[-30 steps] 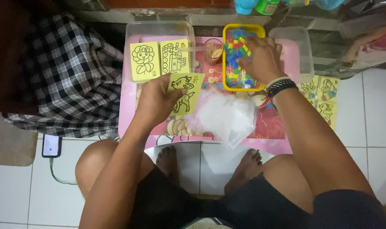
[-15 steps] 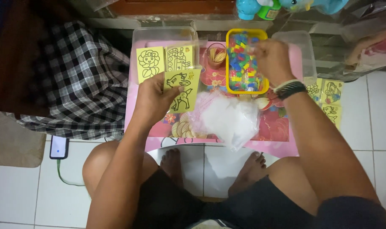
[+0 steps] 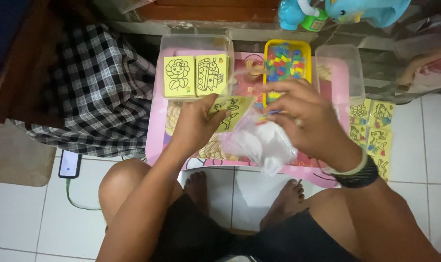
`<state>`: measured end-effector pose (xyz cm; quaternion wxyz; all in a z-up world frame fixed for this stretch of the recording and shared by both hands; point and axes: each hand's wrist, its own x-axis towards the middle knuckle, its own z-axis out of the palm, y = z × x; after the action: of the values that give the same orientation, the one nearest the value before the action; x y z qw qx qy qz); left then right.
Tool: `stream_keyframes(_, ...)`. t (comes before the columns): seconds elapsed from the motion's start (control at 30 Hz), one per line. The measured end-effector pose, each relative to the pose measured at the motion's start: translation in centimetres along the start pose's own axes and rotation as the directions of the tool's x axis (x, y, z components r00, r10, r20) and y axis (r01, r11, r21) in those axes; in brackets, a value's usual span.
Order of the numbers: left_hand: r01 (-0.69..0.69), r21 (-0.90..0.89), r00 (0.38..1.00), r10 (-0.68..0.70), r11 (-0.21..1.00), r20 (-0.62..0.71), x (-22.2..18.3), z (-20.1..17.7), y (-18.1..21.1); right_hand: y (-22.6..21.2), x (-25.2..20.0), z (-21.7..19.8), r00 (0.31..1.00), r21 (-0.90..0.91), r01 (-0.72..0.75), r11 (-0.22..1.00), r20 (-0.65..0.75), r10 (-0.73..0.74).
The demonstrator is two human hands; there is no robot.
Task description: A person is sitting on the floor packing yellow cards and small colorful plastic pieces into small plastic bags at a low table.
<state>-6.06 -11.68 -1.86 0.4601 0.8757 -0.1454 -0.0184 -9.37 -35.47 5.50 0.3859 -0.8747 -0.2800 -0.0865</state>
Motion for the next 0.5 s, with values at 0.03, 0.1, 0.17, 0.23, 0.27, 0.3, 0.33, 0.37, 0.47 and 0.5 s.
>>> stream_keyframes(0.03, -0.001, 0.003, 1.0, 0.001, 1.0, 0.006, -0.2, 0.2, 0.0, 0.2, -0.1, 0.6, 1.0, 0.003, -0.004, 1.0, -0.005, 0.004)
stream_keyframes(0.1, -0.019, 0.006, 0.998, 0.018, 1.0, 0.054, -0.4, 0.4, 0.1, 0.7, -0.2, 1.6, 0.991, -0.158, 0.137, 0.978, 0.011, -0.137)
stream_keyframes(0.17, -0.033, 0.014, 0.998, 0.032, 0.999, 0.053, -0.4, 0.6, -0.1, 1.1, -0.6, 2.0, 0.99, -0.208, 0.143, 0.968, 0.028, -0.14)
stream_keyframes(0.23, -0.04, 0.021, 0.998, 0.039, 0.999, 0.045, -0.3, 0.8, -0.3, 1.2, -0.8, 2.1, 0.988, -0.254, 0.155, 0.954, 0.054, -0.147)
stream_keyframes(0.27, -0.026, 0.011, 0.998, 0.026, 1.0, 0.051, -0.2, 0.8, -0.4, 1.2, -0.9, 2.1, 0.992, -0.19, 0.12, 0.974, 0.051, -0.112)
stream_keyframes(0.3, -0.013, 0.002, 0.998, 0.012, 1.0, 0.057, -0.2, 0.8, -0.5, 1.1, -0.9, 2.1, 0.996, -0.125, 0.084, 0.989, 0.051, -0.078)
stream_keyframes(0.33, -0.012, 0.004, 0.998, 0.012, 1.0, 0.058, -0.1, 1.1, -0.8, 1.5, -1.1, 2.4, 0.996, -0.124, 0.084, 0.989, 0.049, -0.078)
stream_keyframes(0.37, 0.018, 0.019, 0.997, -0.02, 1.0, 0.081, -0.1, 1.4, -1.2, 1.8, -1.2, 2.6, 0.998, -0.057, 0.018, 0.998, -0.051, -0.021)
stream_keyframes(0.47, 0.041, 0.023, 0.992, -0.044, 0.999, 0.122, -0.1, 1.7, -0.9, 1.7, -1.0, 2.8, 0.969, 0.122, -0.098, 0.988, -0.214, 0.123)
stream_keyframes(0.5, 0.036, 0.009, 0.99, -0.037, 0.999, 0.136, -0.1, 1.6, -0.7, 1.4, -0.8, 2.8, 0.941, 0.23, -0.141, 0.963, -0.27, 0.202)
